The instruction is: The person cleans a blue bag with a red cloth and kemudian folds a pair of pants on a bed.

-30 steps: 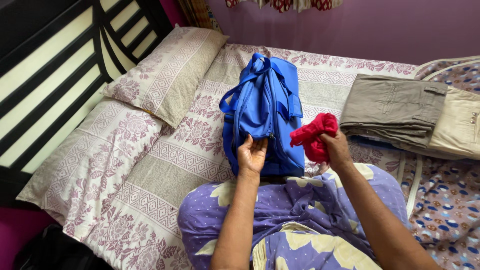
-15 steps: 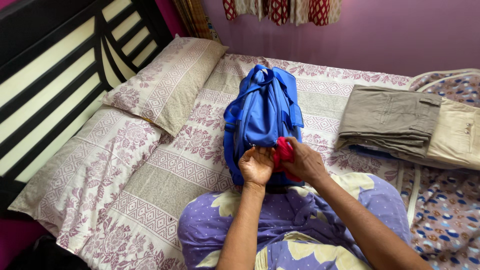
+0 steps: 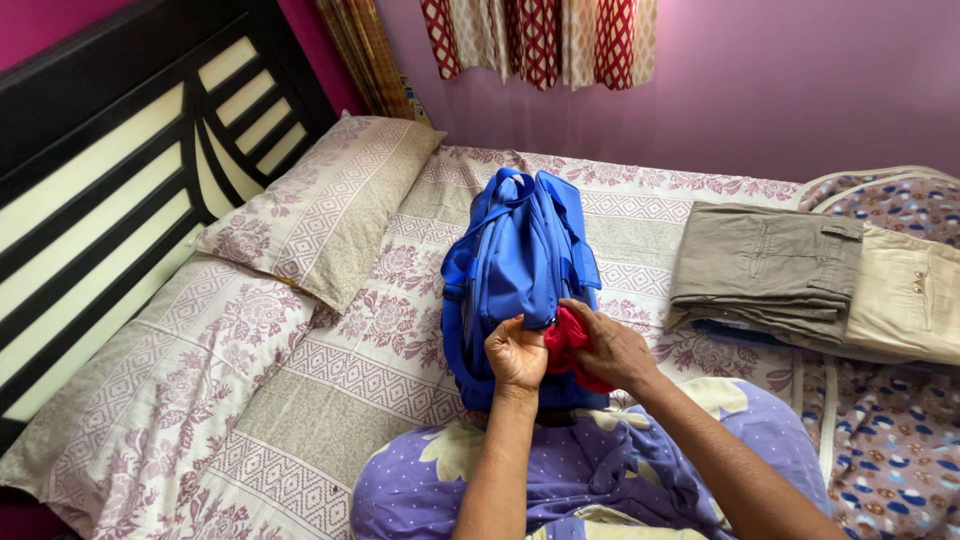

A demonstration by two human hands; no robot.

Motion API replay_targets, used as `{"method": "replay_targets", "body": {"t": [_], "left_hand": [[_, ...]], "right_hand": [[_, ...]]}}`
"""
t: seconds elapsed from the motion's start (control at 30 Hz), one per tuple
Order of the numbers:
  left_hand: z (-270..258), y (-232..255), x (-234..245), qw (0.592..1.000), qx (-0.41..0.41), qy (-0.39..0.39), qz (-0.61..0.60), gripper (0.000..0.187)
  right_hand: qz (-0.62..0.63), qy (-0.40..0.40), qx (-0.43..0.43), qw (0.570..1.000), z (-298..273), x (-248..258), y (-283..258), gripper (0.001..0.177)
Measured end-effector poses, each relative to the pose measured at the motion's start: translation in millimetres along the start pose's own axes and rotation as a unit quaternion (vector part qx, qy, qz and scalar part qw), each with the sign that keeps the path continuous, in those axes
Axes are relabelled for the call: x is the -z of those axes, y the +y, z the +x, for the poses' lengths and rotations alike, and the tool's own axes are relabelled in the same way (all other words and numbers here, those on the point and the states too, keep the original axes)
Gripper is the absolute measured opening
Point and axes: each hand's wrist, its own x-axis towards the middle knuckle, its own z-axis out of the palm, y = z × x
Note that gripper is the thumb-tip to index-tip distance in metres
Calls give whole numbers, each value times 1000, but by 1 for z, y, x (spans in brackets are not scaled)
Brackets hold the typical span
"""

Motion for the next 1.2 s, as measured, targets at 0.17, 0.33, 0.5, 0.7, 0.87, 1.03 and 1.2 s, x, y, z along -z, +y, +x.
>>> {"method": "replay_targets", "body": {"t": [0.17, 0.33, 0.5, 0.7, 0.87, 1.03, 1.2], "left_hand": [[-3, 7, -50, 997, 37, 70, 12, 40], [44, -9, -10, 989, -6, 146, -4, 31], [30, -5, 12, 993, 40, 59, -89, 29], [7, 3, -18, 993, 77, 28, -85, 32], [6, 14, -5, 988, 138, 63, 22, 27], [30, 6, -5, 981, 108, 152, 47, 28], [47, 30, -32, 971, 158, 153, 91, 28]], "right_hand": [[116, -7, -8, 993, -5, -6, 7, 79], [210, 15, 39, 977, -11, -9, 16, 71], [304, 10, 54, 951, -10, -14, 34, 65], [206, 64, 48, 975, -9, -13, 29, 70], [156, 45, 23, 986, -5, -20, 26, 66], [246, 45, 11, 968, -2, -45, 43, 54], [113, -38, -71, 990, 3, -69, 39, 48]]}}
